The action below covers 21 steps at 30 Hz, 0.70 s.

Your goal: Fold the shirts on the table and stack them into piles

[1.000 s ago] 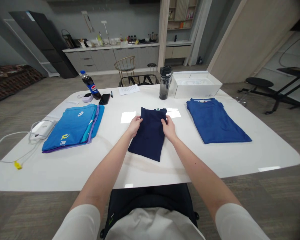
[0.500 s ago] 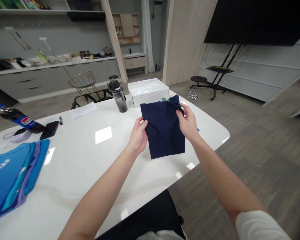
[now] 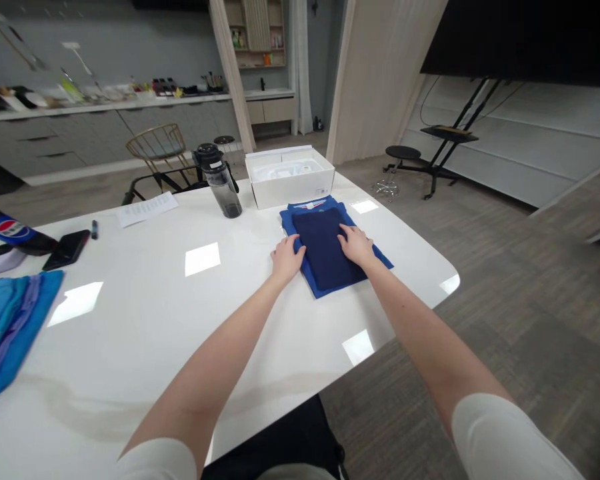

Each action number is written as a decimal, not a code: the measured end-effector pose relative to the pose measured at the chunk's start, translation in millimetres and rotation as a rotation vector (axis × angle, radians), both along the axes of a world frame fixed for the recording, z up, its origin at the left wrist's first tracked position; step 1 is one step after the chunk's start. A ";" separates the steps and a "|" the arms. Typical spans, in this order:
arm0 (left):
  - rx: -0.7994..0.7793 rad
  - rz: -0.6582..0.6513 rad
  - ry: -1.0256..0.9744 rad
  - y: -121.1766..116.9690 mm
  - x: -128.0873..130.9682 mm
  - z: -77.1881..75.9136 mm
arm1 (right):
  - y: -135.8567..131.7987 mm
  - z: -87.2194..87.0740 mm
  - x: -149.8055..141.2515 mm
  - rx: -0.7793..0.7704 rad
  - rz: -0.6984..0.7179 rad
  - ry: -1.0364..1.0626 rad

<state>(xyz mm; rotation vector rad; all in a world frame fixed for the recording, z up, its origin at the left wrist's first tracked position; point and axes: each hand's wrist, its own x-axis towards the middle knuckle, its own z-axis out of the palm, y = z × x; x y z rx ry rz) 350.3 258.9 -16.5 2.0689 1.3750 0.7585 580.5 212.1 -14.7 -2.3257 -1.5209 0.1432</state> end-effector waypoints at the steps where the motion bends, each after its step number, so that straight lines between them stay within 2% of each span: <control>1: 0.073 -0.029 0.094 -7.9 -1.8 0.0 | -4.3 -1.6 -3.4 0.026 0.002 -0.040; 3: 0.158 -0.079 0.214 -20.4 -3.9 3.2 | -8.9 0.8 -10.5 0.098 0.005 -0.104; 6: 0.180 -0.117 0.242 -27.9 -10.7 8.8 | -10.4 10.0 -28.2 0.192 0.061 -0.132; 9: 0.101 -0.107 0.196 -25.6 -32.1 11.2 | -10.1 17.1 -58.3 0.238 0.203 -0.076; 11: 0.022 -0.069 0.150 -23.0 -56.4 11.2 | -8.7 18.9 -84.3 0.242 0.316 -0.019; 16: -0.015 0.058 0.050 -24.5 -146.5 7.8 | 5.0 17.4 -169.3 0.175 0.566 0.090; 21: 0.030 0.227 0.091 -38.7 -272.1 7.3 | 27.5 12.8 -296.0 0.101 0.727 0.222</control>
